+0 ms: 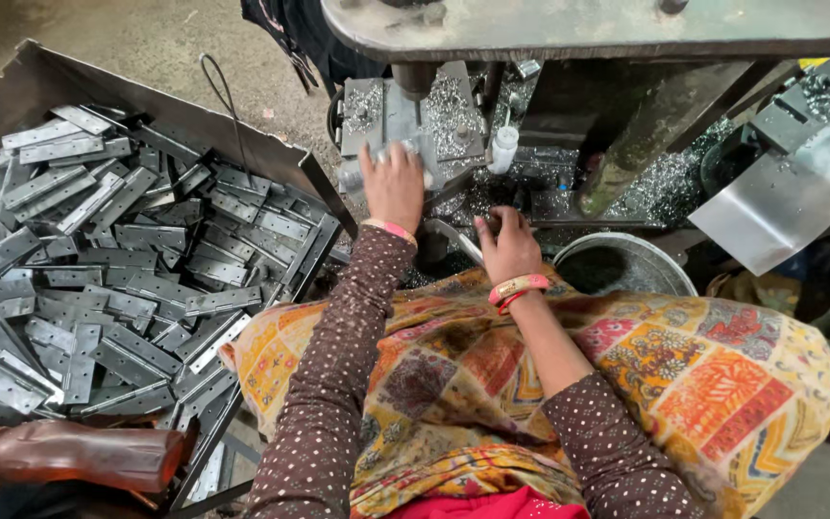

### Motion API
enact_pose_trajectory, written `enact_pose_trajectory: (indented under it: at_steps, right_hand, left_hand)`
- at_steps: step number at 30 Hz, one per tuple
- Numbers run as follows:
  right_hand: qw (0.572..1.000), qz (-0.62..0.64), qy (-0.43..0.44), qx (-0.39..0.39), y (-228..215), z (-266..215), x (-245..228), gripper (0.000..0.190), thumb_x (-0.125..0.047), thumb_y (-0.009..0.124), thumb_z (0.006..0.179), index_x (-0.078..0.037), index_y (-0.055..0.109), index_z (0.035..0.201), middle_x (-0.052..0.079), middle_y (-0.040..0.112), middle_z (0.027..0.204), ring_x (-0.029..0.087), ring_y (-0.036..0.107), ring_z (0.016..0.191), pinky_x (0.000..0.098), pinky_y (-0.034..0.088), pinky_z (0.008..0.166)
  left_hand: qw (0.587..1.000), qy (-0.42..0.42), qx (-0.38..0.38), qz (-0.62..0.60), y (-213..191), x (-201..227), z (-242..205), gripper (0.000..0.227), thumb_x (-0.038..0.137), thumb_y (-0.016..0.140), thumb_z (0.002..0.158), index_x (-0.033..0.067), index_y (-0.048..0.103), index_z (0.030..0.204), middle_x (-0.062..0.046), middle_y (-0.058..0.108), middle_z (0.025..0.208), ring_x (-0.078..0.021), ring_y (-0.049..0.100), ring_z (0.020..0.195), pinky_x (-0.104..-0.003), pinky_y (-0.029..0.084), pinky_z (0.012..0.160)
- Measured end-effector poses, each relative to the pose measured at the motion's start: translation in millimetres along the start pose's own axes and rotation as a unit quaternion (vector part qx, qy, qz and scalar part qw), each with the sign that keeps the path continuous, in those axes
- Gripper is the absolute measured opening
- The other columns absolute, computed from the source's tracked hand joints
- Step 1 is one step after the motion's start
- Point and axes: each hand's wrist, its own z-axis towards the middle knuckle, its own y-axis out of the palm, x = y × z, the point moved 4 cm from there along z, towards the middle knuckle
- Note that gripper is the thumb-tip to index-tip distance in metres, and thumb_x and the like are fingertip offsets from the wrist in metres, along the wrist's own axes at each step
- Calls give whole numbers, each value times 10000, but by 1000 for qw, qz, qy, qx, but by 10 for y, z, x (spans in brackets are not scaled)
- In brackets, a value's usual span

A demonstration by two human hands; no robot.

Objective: The person sits on the floor and repeatedly picks up metal brackets from a bin, places them under a drill press, and operates the machine using a lever. The person then removes the processed bracket and places it into a pile.

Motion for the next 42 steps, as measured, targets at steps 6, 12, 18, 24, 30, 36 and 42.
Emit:
enact_pose_trajectory:
  at_steps: [6,12,18,24,30,36,42]
  right_hand:
    - [999,12,31,-14,23,20,26,368,-434,650,991,-83,638,1101,111,712,1032,347,694,900,477,550,742]
    - [999,0,25,-35,28,44,-1,350,-443,645,1001,-98,655,1058,96,715,1023,337,696,902,470,550,741]
    - [971,-113,12,-210,135,2,36,482,-525,653,951,-67,645,1101,194,721,1016,402,701,908,505,549,771]
    - [897,-185,90,-392,456,-221,439,489,-536,630,944,-74,706,1086,206,748,981,389,729,896,496,556,794]
    - [918,-216,90,-321,839,-592,874,446,-500,595,971,-84,722,1070,201,734,937,387,712,801,531,549,697]
    - [917,-187,78,-342,815,-489,811,478,-515,621,959,-55,725,1033,221,736,938,407,715,823,531,545,731]
    - [899,-211,65,-379,449,-60,394,509,-519,661,943,-30,714,1074,247,735,1005,418,723,919,500,568,809]
  left_hand:
    - [994,-107,-21,1,256,-354,-113,440,415,603,876,72,737,1117,-117,582,1428,-255,648,1125,-603,137,1166]
    - [995,-59,-3,-81,82,-300,-453,492,507,560,1021,63,763,1081,-125,549,1481,-296,480,1402,-660,69,1216]
    - [990,-48,41,-126,235,16,-345,274,294,644,917,66,769,1004,-110,607,1398,-302,537,1355,-662,130,1218]
    - [990,-46,21,-134,383,-65,-176,275,279,666,902,49,769,1012,-101,626,1369,-305,566,1287,-653,136,1233]
    - [986,-59,10,-158,399,-135,-135,179,203,652,878,77,774,910,-98,577,1480,-275,551,1340,-639,119,1227]
    - [991,-40,10,-126,244,-190,-338,235,236,639,931,58,767,1015,-113,586,1473,-281,537,1348,-604,127,1264]
    - [989,-24,28,-140,344,-76,-272,258,234,567,994,86,779,1001,-113,587,1439,-300,509,1388,-617,107,1238]
